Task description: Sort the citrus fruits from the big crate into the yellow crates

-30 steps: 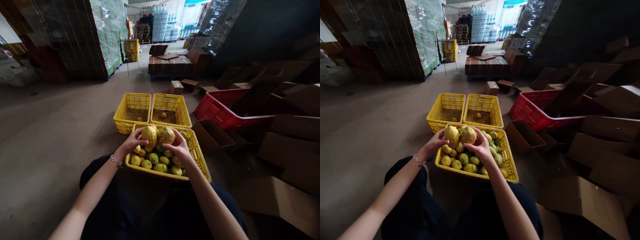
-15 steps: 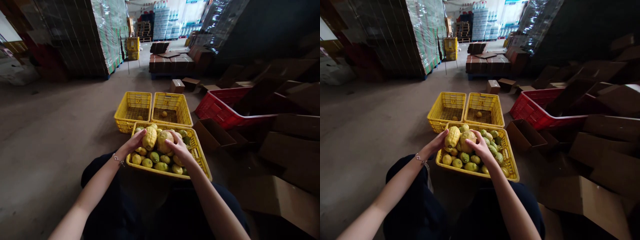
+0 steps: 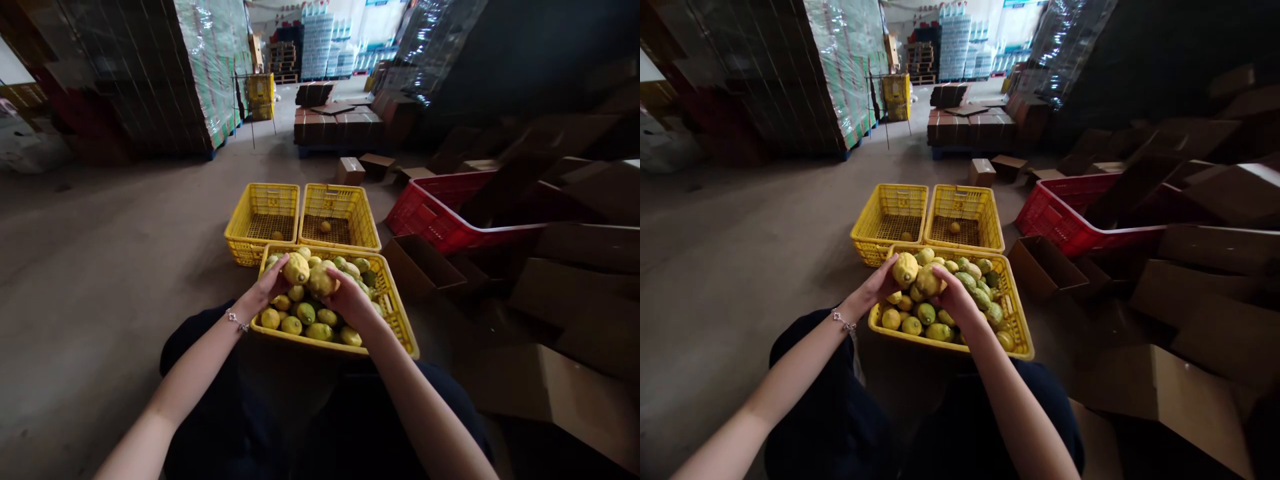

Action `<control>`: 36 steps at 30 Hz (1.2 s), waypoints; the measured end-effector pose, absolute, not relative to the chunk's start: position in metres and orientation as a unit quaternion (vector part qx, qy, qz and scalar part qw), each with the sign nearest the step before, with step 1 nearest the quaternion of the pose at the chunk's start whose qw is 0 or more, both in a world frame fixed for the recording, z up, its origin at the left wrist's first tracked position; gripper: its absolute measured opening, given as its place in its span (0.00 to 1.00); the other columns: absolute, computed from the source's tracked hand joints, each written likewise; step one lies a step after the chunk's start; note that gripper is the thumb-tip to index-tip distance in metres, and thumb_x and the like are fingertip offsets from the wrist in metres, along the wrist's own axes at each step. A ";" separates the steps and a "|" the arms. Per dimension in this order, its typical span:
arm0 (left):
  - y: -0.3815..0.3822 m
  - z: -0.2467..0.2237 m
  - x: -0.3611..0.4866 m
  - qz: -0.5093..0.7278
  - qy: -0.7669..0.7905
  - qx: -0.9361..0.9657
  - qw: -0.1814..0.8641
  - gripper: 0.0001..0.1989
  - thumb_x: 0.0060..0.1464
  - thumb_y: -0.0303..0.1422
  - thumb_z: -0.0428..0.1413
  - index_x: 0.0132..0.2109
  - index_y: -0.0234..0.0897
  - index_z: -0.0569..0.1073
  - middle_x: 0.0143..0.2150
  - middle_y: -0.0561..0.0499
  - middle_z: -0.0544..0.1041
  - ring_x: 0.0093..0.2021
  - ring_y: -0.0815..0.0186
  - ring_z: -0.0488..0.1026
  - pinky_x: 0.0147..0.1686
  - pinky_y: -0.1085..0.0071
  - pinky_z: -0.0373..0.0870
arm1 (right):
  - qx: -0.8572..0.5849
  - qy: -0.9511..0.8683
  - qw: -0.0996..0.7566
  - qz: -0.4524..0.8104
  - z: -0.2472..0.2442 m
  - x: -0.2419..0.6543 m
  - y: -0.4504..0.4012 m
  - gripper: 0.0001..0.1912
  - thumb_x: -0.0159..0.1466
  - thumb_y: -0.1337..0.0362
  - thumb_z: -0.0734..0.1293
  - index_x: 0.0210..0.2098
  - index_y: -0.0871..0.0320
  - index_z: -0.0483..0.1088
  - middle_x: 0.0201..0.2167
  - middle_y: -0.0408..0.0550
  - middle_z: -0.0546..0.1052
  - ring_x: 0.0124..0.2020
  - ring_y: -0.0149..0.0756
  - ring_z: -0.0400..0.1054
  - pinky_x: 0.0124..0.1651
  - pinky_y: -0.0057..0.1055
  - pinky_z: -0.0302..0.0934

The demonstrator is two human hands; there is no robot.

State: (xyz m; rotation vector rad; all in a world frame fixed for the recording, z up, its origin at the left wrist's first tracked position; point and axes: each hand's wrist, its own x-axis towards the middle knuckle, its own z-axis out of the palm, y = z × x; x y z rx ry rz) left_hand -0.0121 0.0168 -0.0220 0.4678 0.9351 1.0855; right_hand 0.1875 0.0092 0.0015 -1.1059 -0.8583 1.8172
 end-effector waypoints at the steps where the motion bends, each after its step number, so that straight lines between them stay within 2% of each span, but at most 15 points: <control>1: 0.016 -0.017 -0.012 0.507 0.414 0.201 0.729 0.18 0.56 0.45 0.68 0.42 0.33 0.79 0.32 0.50 0.81 0.27 0.70 0.75 0.28 0.76 0.73 | -0.425 -0.317 0.429 0.732 0.003 0.187 0.010 0.14 0.54 0.53 0.76 0.35 0.52 0.74 0.28 0.43 0.78 0.28 0.36 0.71 0.22 0.28 0.64; 4: 0.011 -0.005 -0.012 0.558 0.370 0.202 0.714 0.17 0.53 0.40 0.70 0.44 0.33 0.79 0.39 0.46 0.84 0.36 0.64 0.81 0.40 0.71 0.79 | -0.385 -0.273 0.495 0.729 0.004 0.186 0.012 0.15 0.51 0.58 0.77 0.36 0.50 0.74 0.39 0.43 0.83 0.43 0.43 0.78 0.40 0.38 0.77; 6: 0.008 -0.003 -0.009 0.586 0.341 0.225 0.700 0.19 0.49 0.39 0.72 0.45 0.34 0.81 0.45 0.45 0.85 0.43 0.61 0.82 0.49 0.66 0.79 | -0.361 -0.270 0.522 0.724 0.004 0.184 0.011 0.15 0.50 0.60 0.78 0.36 0.49 0.76 0.45 0.43 0.84 0.51 0.46 0.77 0.52 0.43 0.77; 8: 0.006 -0.008 -0.005 0.579 0.347 0.249 0.695 0.22 0.44 0.41 0.74 0.44 0.34 0.81 0.47 0.45 0.84 0.46 0.59 0.81 0.54 0.63 0.77 | -0.348 -0.280 0.528 0.722 0.002 0.183 0.011 0.16 0.50 0.59 0.77 0.38 0.49 0.77 0.47 0.44 0.84 0.54 0.47 0.77 0.57 0.45 0.75; 12: 0.004 -0.020 0.002 0.537 0.389 0.288 0.691 0.27 0.36 0.42 0.78 0.42 0.33 0.82 0.41 0.45 0.84 0.45 0.56 0.81 0.53 0.59 0.76 | -0.380 -0.318 0.537 0.683 0.000 0.184 0.012 0.14 0.53 0.57 0.77 0.39 0.47 0.77 0.42 0.41 0.85 0.47 0.45 0.80 0.56 0.44 0.74; 15: 0.000 -0.020 0.003 0.527 0.387 0.328 0.682 0.29 0.32 0.39 0.79 0.42 0.33 0.82 0.42 0.44 0.84 0.48 0.52 0.80 0.54 0.60 0.75 | -0.387 -0.352 0.538 0.661 0.000 0.188 0.013 0.14 0.54 0.56 0.77 0.41 0.46 0.78 0.42 0.40 0.85 0.46 0.43 0.80 0.56 0.41 0.73; 19: -0.004 -0.012 -0.001 0.525 0.357 0.335 0.696 0.30 0.38 0.41 0.77 0.48 0.35 0.81 0.48 0.42 0.84 0.54 0.50 0.79 0.58 0.58 0.73 | -0.394 -0.397 0.519 0.646 0.003 0.192 0.011 0.20 0.52 0.52 0.79 0.44 0.47 0.80 0.43 0.42 0.85 0.46 0.45 0.79 0.55 0.41 0.73; 22: -0.002 -0.010 -0.003 0.544 0.340 0.298 0.707 0.30 0.44 0.43 0.75 0.52 0.35 0.80 0.50 0.43 0.83 0.57 0.49 0.78 0.60 0.57 0.73 | -0.418 -0.431 0.504 0.622 0.001 0.193 0.009 0.23 0.48 0.51 0.81 0.41 0.50 0.79 0.40 0.45 0.84 0.44 0.47 0.78 0.51 0.41 0.73; 27: 0.006 -0.013 -0.006 0.567 0.347 0.249 0.704 0.23 0.45 0.40 0.73 0.46 0.35 0.78 0.47 0.45 0.84 0.56 0.50 0.79 0.58 0.59 0.75 | -0.428 -0.479 0.476 0.601 -0.001 0.191 0.008 0.26 0.45 0.52 0.82 0.40 0.50 0.75 0.37 0.44 0.83 0.43 0.46 0.78 0.48 0.41 0.74; 31: 0.007 -0.011 -0.007 0.572 0.343 0.243 0.704 0.21 0.43 0.38 0.73 0.43 0.36 0.78 0.44 0.47 0.83 0.52 0.52 0.80 0.56 0.60 0.76 | -0.423 -0.501 0.471 0.590 0.004 0.190 0.004 0.26 0.46 0.52 0.82 0.39 0.50 0.72 0.38 0.44 0.81 0.42 0.43 0.77 0.47 0.39 0.74; 36: 0.002 -0.005 -0.002 0.565 0.327 0.270 0.708 0.22 0.44 0.39 0.73 0.44 0.35 0.79 0.45 0.46 0.83 0.55 0.51 0.79 0.59 0.59 0.73 | -0.429 -0.526 0.480 0.555 0.009 0.187 -0.005 0.28 0.49 0.53 0.82 0.45 0.46 0.71 0.43 0.42 0.78 0.46 0.44 0.75 0.53 0.41 0.73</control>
